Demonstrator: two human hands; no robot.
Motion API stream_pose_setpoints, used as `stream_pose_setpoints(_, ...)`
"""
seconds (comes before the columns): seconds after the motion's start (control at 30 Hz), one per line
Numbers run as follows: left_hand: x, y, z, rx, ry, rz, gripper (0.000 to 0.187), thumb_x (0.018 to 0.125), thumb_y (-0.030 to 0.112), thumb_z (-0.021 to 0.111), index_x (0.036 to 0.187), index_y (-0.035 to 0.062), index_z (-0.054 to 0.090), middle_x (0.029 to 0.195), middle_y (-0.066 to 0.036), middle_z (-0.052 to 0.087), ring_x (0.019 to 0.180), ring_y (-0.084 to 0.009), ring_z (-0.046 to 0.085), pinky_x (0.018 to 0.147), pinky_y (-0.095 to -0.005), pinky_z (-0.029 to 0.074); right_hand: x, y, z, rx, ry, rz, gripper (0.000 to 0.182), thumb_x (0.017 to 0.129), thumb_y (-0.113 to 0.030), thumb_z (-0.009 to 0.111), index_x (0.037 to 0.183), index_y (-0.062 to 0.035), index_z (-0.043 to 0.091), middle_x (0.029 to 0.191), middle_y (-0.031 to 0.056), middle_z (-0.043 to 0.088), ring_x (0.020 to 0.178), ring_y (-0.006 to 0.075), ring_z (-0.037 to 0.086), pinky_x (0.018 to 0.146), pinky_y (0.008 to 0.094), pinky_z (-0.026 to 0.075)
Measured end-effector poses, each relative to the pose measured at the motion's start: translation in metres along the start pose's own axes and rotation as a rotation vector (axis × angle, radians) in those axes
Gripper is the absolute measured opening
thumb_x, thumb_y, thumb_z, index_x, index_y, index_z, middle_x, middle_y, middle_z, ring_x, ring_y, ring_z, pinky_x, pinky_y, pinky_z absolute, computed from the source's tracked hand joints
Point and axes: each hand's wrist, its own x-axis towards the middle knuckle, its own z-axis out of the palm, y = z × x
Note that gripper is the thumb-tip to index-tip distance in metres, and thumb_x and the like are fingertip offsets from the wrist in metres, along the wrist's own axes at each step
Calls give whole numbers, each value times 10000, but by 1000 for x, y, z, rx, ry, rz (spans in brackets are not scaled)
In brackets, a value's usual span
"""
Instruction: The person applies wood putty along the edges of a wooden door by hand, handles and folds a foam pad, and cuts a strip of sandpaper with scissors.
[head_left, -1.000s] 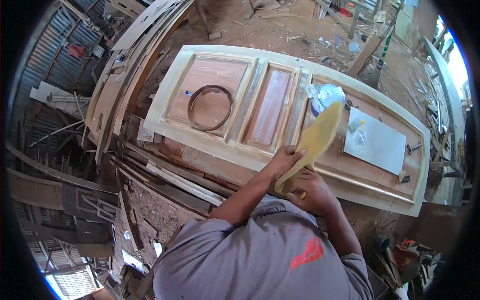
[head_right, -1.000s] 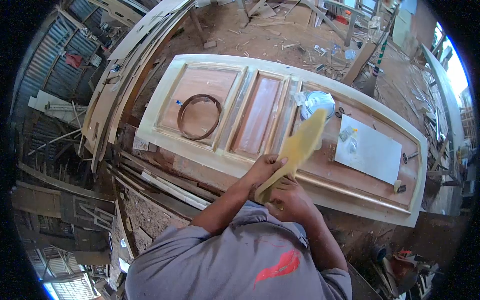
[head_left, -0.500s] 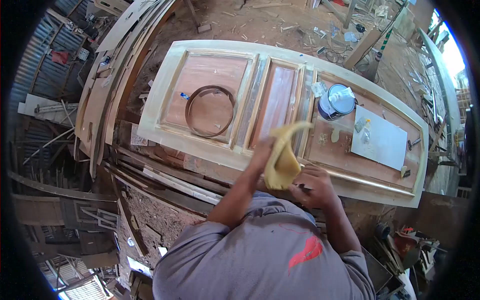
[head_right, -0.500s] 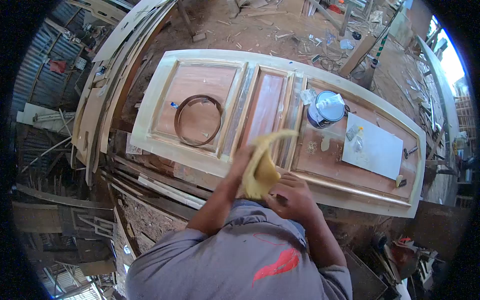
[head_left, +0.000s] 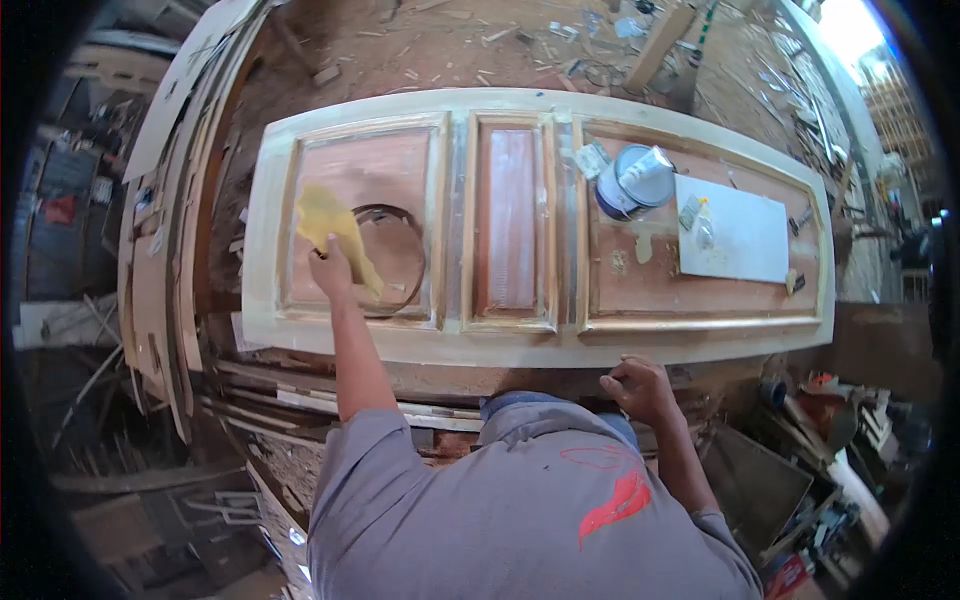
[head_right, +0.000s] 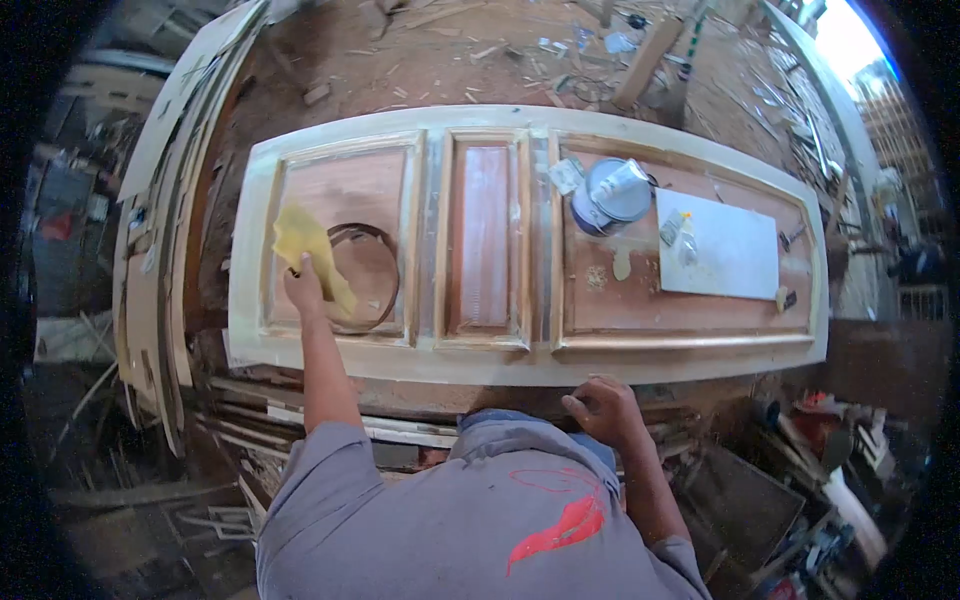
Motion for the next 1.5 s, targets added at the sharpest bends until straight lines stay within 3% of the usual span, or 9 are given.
stream_pose_setpoints(0.1,-22,31,4,-233,-323,50,439,1014,344,725,1203,-50,697,1110,-175,769,962,-256,730,863,-413,572,5,2,6,-9,-56,21,229,903,-212,830,911,-10,722,844,143,712,813,265,712,783,400,565)
stream_pose_setpoints(0.27,-186,109,12,-230,-817,128,390,995,285,751,1222,-30,706,1089,-130,773,966,-192,721,850,-366,574,61,-2,55,698,-1,268,644,982,-320,803,1489,-42,521,1350,206,674,1231,216,651,1010,382,541)
stream_pose_setpoints(0.47,-268,92,32,-299,-1531,163,410,964,208,804,1274,-30,682,1137,-105,764,988,-187,711,879,-348,569,110,21,92,827,252,303,694,965,-291,822,1467,41,478,1341,190,647,1223,238,640,1032,390,531)
stream_pose_setpoints(0.53,-221,59,52,-190,-1266,-76,564,913,272,846,1351,-22,648,1205,-162,750,1027,-260,721,944,-408,567,106,36,88,831,316,364,686,943,-292,844,1434,45,502,1312,178,659,1203,231,648,1021,388,536)
stream_pose_setpoints(0.6,-182,11,73,390,-436,574,684,851,336,864,1382,-21,623,1265,-237,718,1101,-376,708,991,-513,545,98,53,80,764,365,450,674,921,-292,866,1403,37,527,1276,164,675,1172,224,662,998,383,546)
stream_pose_setpoints(0.67,-134,-63,98,528,-118,626,699,830,363,831,1375,-17,614,1307,-296,681,1172,-463,666,1010,-578,504,95,72,73,793,408,483,671,909,-287,874,1395,33,540,1237,160,700,1129,216,686,962,371,564)
stream_pose_setpoints(0.87,-120,-43,75,682,-580,271,432,932,272,714,1226,-44,700,1175,-298,724,1097,-478,697,950,-552,531,70,133,41,544,485,550,722,899,-325,870,1435,19,528,1248,194,710,1152,280,698,984,414,562)
stream_pose_setpoints(1.13,-246,99,-23,243,-183,612,298,1013,155,687,1178,-91,714,1139,-251,757,983,-401,732,876,-445,580,55,234,-14,-36,451,694,934,895,-470,832,1590,-14,404,1398,290,648,1309,460,626,1085,506,513)
stream_pose_setpoints(1.5,-436,167,-83,336,-52,431,260,1016,169,719,1073,-84,725,920,-201,761,813,-308,717,765,-411,559,127,248,-161,792,-262,303,529,858,-123,819,1356,-43,661,1193,63,723,1045,197,688,928,364,564)
